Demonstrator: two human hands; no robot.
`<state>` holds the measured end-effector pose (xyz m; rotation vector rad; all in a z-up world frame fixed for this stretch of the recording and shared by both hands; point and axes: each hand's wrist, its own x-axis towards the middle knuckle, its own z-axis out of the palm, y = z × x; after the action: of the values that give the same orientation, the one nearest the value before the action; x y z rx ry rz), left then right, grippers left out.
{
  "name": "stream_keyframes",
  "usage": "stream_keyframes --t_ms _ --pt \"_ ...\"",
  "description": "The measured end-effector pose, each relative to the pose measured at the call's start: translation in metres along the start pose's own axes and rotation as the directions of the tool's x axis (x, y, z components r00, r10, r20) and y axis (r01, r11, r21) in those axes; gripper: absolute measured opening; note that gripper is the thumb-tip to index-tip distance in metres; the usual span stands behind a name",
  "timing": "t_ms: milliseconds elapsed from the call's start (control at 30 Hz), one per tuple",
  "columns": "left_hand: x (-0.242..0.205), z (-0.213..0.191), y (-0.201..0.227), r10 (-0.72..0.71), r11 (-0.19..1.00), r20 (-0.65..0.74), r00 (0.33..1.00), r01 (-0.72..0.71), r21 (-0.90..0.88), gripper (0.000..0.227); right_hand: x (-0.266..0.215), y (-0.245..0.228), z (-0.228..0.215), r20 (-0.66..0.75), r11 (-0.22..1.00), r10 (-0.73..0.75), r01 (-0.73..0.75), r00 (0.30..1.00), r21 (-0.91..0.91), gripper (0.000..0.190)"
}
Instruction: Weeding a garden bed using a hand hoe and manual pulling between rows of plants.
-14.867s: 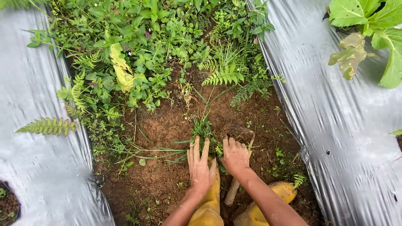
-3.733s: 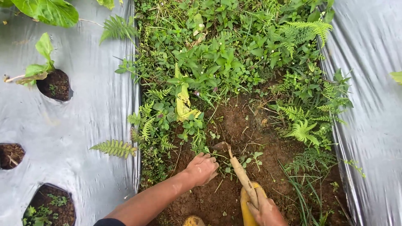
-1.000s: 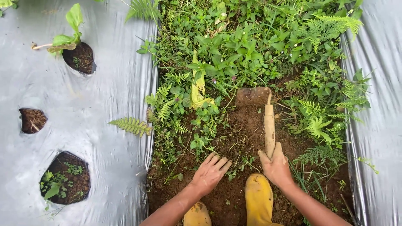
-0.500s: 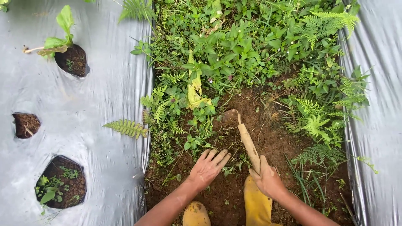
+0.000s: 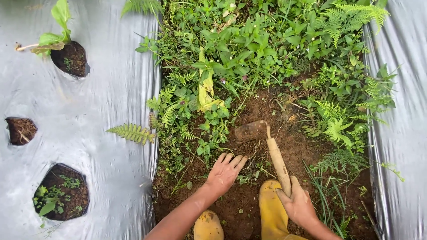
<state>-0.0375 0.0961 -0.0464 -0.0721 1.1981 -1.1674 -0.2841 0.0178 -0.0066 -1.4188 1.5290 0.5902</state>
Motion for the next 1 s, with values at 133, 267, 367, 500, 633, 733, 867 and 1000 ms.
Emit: stream_keyframes --t_ms 133,267,367,500,633,733,867,1000 --pt "-0.004 0.003 0.001 -0.017 0.794 -0.030 0.999 -0.005 -0.608 0.066 0.006 -0.039 -0.034 -0.275 0.938 -0.160 0.233 0.948 0.256 0.036" --pt "0.001 -0.007 0.011 -0.032 0.927 -0.018 0.999 0.023 -0.374 0.066 0.015 -0.022 -0.023 -0.084 0.989 -0.081 0.091 0.993 0.117 0.047" --pt "-0.006 -0.004 0.006 -0.030 0.802 -0.021 0.999 0.011 -0.598 0.066 0.003 -0.015 -0.019 -0.013 0.984 -0.029 0.031 0.999 0.173 0.078" --pt "-0.010 -0.008 0.007 -0.040 0.808 -0.035 0.999 0.011 -0.590 0.064 -0.006 -0.045 -0.034 -0.150 0.964 -0.021 0.060 0.988 0.260 0.041" --pt "-0.004 -0.013 0.013 -0.046 0.657 -0.010 0.999 0.023 -0.754 0.066 0.002 -0.028 -0.027 -0.068 0.964 -0.055 0.071 0.996 0.257 0.075" --pt "-0.005 -0.010 0.012 -0.028 0.555 -0.045 0.999 -0.022 -0.832 0.068 -0.001 -0.006 -0.015 0.100 0.998 0.012 -0.017 0.995 0.058 0.092" --pt "-0.009 -0.010 0.008 -0.049 0.988 -0.053 0.997 0.040 -0.146 0.065 0.005 -0.006 -0.020 -0.075 0.978 -0.108 0.119 0.991 0.170 0.047" --pt "-0.010 -0.010 0.006 -0.037 0.994 -0.067 0.997 0.030 -0.102 0.064 0.006 -0.013 -0.024 -0.203 0.958 -0.043 0.099 0.978 0.270 0.044"
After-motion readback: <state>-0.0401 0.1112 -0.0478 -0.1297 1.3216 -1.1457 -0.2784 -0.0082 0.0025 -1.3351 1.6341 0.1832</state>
